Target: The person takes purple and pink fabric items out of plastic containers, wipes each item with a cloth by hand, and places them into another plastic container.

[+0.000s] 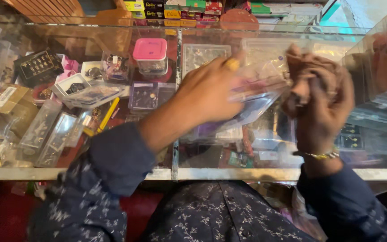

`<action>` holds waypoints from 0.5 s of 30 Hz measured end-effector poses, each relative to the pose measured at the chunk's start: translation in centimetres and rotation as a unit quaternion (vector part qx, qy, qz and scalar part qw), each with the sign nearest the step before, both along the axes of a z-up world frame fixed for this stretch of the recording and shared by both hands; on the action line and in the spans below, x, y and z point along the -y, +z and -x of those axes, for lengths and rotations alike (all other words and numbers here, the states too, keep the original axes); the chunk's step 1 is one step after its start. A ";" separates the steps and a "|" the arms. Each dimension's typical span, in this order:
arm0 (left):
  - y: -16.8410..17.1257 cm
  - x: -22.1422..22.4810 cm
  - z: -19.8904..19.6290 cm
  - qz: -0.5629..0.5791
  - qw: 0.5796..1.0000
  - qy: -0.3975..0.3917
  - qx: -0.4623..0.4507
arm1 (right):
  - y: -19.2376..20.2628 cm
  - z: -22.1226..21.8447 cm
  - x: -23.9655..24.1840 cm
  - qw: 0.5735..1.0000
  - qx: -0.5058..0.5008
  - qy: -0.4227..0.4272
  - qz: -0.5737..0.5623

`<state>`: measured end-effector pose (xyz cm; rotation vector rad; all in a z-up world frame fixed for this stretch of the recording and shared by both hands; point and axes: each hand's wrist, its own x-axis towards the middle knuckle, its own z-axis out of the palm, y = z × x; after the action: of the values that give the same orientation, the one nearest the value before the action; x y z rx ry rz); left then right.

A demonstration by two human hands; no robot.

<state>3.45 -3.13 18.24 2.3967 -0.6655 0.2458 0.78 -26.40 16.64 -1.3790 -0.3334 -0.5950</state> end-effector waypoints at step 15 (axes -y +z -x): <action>-9.9 -2.9 4.6 0.160 0.985 0.054 0.043 | 0.1 -0.2 -10.6 0.837 0.218 0.108 0.490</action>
<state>-1.20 -0.27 8.32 2.1240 -0.4932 0.4664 1.03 -15.77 16.70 -2.1291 -1.2833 -0.5597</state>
